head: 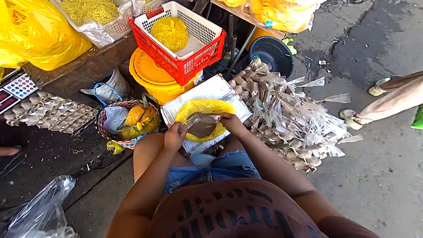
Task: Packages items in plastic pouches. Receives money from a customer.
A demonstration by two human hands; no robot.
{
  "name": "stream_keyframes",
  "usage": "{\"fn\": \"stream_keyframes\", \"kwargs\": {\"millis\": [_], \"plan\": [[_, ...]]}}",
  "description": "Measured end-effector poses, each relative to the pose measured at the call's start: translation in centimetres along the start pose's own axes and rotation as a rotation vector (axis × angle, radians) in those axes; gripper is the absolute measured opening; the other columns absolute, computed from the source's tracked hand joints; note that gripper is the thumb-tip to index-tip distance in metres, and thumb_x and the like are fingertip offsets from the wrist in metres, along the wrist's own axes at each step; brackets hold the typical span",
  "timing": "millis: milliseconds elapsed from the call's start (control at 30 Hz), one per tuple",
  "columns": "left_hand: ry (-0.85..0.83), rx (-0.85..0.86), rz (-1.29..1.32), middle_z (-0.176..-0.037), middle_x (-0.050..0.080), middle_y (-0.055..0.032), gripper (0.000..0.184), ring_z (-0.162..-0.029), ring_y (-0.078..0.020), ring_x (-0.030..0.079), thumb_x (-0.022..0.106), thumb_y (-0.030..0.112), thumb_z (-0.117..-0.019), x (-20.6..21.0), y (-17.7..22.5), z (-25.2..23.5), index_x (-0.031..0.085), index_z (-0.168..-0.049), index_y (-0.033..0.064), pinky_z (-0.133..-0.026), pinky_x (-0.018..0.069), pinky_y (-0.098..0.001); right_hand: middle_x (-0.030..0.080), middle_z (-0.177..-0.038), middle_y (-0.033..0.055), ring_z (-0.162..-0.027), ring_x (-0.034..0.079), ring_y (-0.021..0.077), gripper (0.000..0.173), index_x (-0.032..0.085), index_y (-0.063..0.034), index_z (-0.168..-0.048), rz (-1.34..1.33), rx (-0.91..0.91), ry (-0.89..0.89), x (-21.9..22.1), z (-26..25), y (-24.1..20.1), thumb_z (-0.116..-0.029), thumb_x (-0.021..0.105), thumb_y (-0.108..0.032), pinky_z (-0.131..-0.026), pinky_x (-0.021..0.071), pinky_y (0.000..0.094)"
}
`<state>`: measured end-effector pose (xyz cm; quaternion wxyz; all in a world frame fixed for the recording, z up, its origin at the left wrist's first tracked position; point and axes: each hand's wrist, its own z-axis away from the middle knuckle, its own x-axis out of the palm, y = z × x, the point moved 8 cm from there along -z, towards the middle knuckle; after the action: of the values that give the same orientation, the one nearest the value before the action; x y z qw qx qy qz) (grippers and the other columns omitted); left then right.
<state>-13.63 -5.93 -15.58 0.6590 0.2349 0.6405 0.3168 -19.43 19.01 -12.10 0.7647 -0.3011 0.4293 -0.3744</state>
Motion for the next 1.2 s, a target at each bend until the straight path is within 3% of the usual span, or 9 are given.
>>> {"fn": "stream_keyframes", "kwargs": {"millis": [133, 267, 500, 633, 733, 867, 933, 1067, 1200], "plan": [[-0.017, 0.011, 0.002, -0.110, 0.070, -0.0237, 0.045, -0.104, -0.0362, 0.069, 0.066, 0.035, -0.0990, 0.4, 0.2, -0.4, 0.066, -0.120, -0.0045, -0.097, 0.0521, -0.0520, 0.066, -0.095, 0.0096, -0.080, 0.057, 0.0131, 0.018, 0.069, 0.0004, -0.113, -0.028, -0.080, 0.036, -3.3, 0.8, -2.3, -0.1035, 0.055, -0.007, -0.077, 0.0483, 0.0339], [-0.028, 0.028, 0.003, -0.112, 0.071, -0.0234, 0.046, -0.106, -0.0367, 0.069, 0.067, 0.036, -0.0982, 0.4, 0.5, -0.3, 0.066, -0.121, -0.0044, -0.097, 0.0517, -0.0530, 0.065, -0.093, 0.0083, -0.079, 0.056, 0.0125, 0.017, 0.069, -0.0012, -0.112, 0.029, -0.087, -0.029, -3.2, 0.8, -3.9, -0.1045, 0.055, -0.007, -0.075, 0.0470, 0.0333], [-0.016, 0.133, 0.062, -0.114, 0.071, -0.0224, 0.054, -0.108, -0.0332, 0.069, 0.069, 0.042, -0.0958, 0.9, 0.9, 0.2, 0.066, -0.121, -0.0050, -0.099, 0.0527, -0.0484, 0.070, -0.116, 0.0194, -0.111, 0.066, 0.0328, 0.027, 0.070, -0.0028, -0.123, 0.398, -0.256, -0.181, 3.8, 0.5, -7.6, -0.1054, 0.050, -0.009, -0.100, 0.0496, 0.0538], [-0.101, 0.051, 0.145, -0.122, 0.067, -0.0231, 0.047, -0.115, -0.0294, 0.066, 0.069, 0.027, -0.0958, 1.3, 0.5, 0.0, 0.061, -0.128, -0.0051, -0.105, 0.0503, -0.0429, 0.073, -0.113, 0.0141, -0.111, 0.066, 0.0332, 0.027, 0.076, -0.0087, -0.116, 0.521, -0.626, 0.002, 5.1, 4.0, -11.7, -0.1006, 0.055, -0.006, -0.098, 0.0496, 0.0525], [-0.116, -0.010, 0.190, -0.119, 0.068, -0.0239, 0.036, -0.112, -0.0270, 0.067, 0.063, 0.015, -0.0982, 1.0, 0.3, -0.1, 0.061, -0.126, -0.0068, -0.103, 0.0513, -0.0392, 0.073, -0.109, 0.0147, -0.105, 0.068, 0.0345, 0.024, 0.076, -0.0065, -0.112, 0.464, -0.786, 0.216, 1.7, 5.2, -13.0, -0.0969, 0.058, -0.002, -0.091, 0.0535, 0.0545], [-0.090, -0.024, 0.236, -0.115, 0.068, -0.0237, 0.032, -0.107, -0.0254, 0.068, 0.061, 0.016, -0.1013, 1.1, -0.2, -0.5, 0.061, -0.124, -0.0067, -0.099, 0.0529, -0.0380, 0.069, -0.113, 0.0197, -0.099, 0.068, 0.0351, 0.022, 0.071, -0.0027, -0.117, 0.421, -0.480, 0.306, -3.3, 1.4, -8.9, -0.1019, 0.056, -0.008, -0.088, 0.0549, 0.0545], [-0.108, -0.022, 0.221, -0.115, 0.068, -0.0224, 0.033, -0.107, -0.0245, 0.068, 0.061, 0.019, -0.1019, 1.2, -0.2, -0.7, 0.061, -0.124, -0.0056, -0.099, 0.0522, -0.0378, 0.067, -0.119, 0.0234, -0.108, 0.066, 0.0405, 0.024, 0.069, -0.0011, -0.120, 0.460, -0.237, 0.247, -3.5, -1.4, -4.7, -0.1039, 0.054, -0.010, -0.094, 0.0518, 0.0594], [-0.119, -0.034, 0.128, -0.114, 0.069, -0.0215, 0.031, -0.106, -0.0273, 0.068, 0.062, 0.019, -0.1005, 1.2, 0.3, -0.6, 0.063, -0.122, -0.0041, -0.099, 0.0515, -0.0409, 0.067, -0.124, 0.0239, -0.120, 0.064, 0.0376, 0.031, 0.065, 0.0012, -0.126, 0.434, 0.023, 0.095, -0.6, -3.4, 0.9, -0.1051, 0.047, -0.011, -0.104, 0.0474, 0.0548], [-0.122, -0.047, 0.039, -0.117, 0.069, -0.0224, 0.036, -0.110, -0.0311, 0.068, 0.059, 0.025, -0.1027, 1.1, 0.4, -0.3, 0.063, -0.125, -0.0034, -0.101, 0.0507, -0.0454, 0.067, -0.124, 0.0228, -0.118, 0.063, 0.0331, 0.029, 0.066, 0.0033, -0.124, 0.289, 0.036, -0.020, 3.6, -3.5, 2.0, -0.1049, 0.050, -0.012, -0.105, 0.0467, 0.0500]]}}
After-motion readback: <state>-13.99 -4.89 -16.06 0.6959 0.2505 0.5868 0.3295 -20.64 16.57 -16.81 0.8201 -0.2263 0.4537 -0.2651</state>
